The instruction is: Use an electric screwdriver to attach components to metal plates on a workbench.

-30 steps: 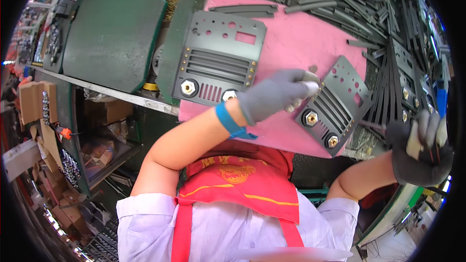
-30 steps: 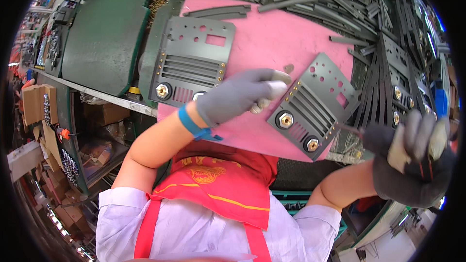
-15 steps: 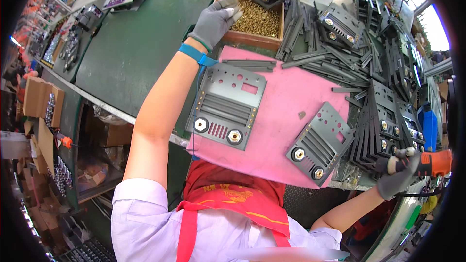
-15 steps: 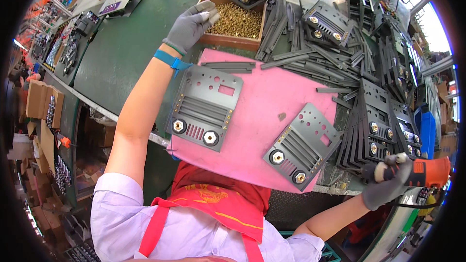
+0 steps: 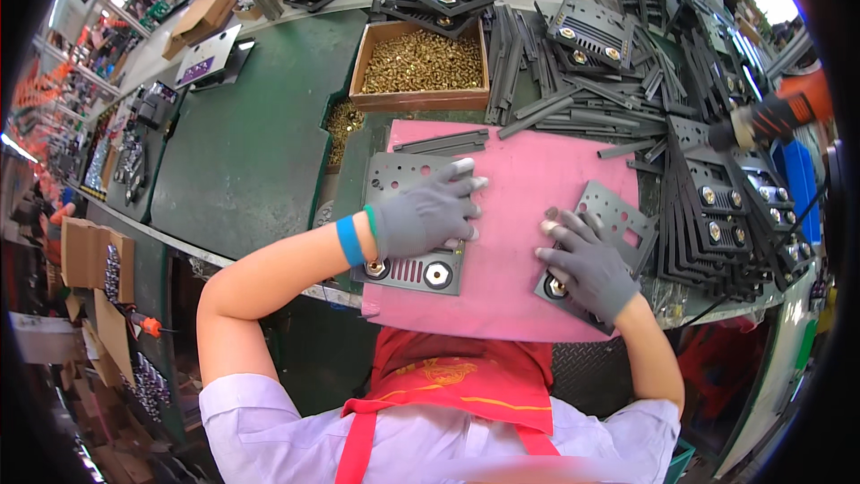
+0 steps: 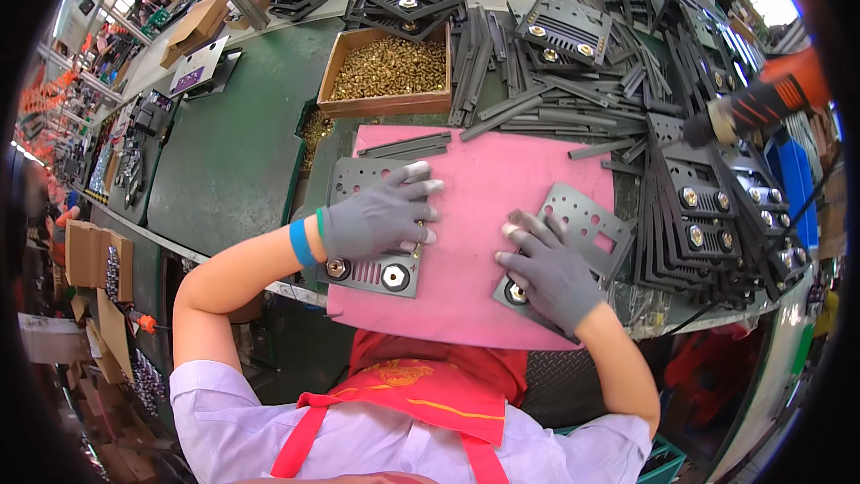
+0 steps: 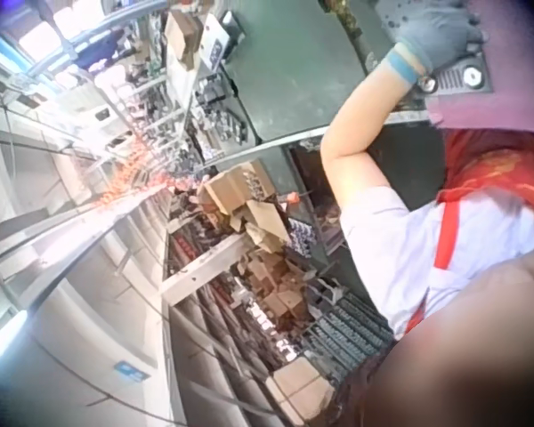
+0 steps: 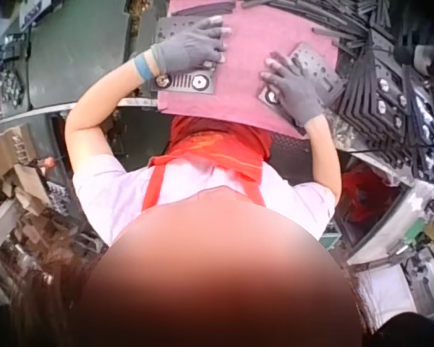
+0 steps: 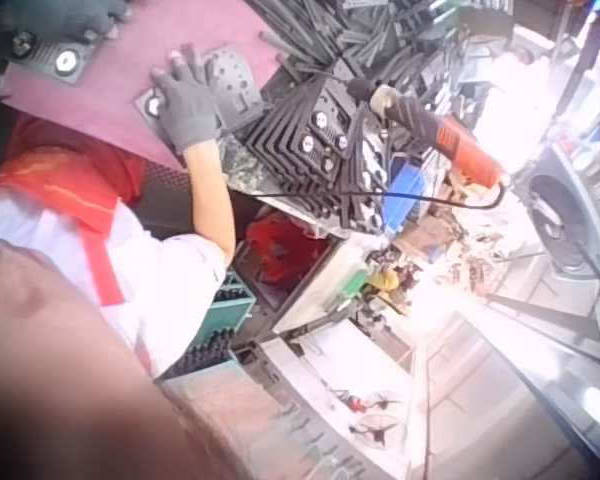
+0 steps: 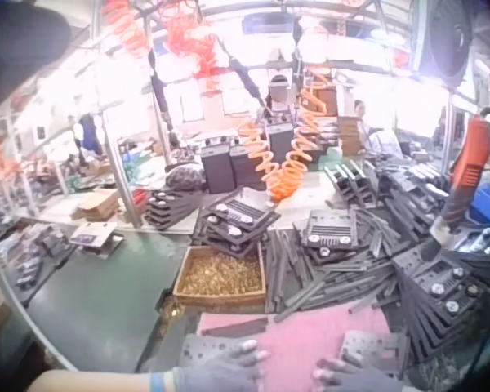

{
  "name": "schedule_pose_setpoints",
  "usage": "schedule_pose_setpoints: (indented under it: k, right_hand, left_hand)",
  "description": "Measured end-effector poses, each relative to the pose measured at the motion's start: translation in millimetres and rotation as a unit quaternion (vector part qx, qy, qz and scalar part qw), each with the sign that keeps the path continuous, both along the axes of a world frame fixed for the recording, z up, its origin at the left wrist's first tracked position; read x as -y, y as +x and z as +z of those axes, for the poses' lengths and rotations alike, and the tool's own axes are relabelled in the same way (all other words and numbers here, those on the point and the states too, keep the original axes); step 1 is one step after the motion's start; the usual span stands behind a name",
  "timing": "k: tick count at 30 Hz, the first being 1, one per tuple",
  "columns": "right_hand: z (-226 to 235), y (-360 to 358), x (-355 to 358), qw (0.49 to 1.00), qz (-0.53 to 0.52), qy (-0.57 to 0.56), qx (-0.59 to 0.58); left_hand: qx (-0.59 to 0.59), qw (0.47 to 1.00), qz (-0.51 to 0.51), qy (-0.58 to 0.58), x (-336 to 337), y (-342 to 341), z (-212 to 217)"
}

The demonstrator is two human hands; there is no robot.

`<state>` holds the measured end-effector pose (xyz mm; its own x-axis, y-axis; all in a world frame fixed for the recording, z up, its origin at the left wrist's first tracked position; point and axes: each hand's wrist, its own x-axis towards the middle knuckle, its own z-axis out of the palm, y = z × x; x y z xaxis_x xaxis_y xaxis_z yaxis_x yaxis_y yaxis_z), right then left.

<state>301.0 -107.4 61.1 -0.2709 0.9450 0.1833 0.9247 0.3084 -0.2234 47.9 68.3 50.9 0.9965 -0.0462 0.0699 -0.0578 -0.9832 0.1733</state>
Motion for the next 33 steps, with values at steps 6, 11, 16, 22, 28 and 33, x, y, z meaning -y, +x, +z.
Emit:
schedule_pose_setpoints:
  k: [6,11,16,22,28,33]
  right_hand:
    - [-10,3,-22,0.998,0.049,-0.033,0.024]
    - [-22,6,-21,0.977,-0.163,-0.12,0.064]
    - [-37,4,-14,0.917,-0.34,-0.193,-0.074]
    - [-42,-30,-11,0.935,-0.259,-0.196,-0.141]
    - [-14,-9,-21,0.878,-0.234,-0.322,-0.266]
    - [8,40,-145,0.581,-0.232,-0.023,-0.779]
  left_hand:
    - [-0.106,0.991,0.081,0.014,-9,-26,0]
    - [-0.087,0.945,0.307,-0.065,17,-101,2]
    - [0.058,0.821,0.525,-0.217,61,-145,-16]
    - [0.085,0.761,0.572,-0.293,66,-139,-14]
    - [0.058,0.786,0.579,-0.21,60,-145,-11]
    - [0.122,0.896,0.426,0.013,47,-85,10]
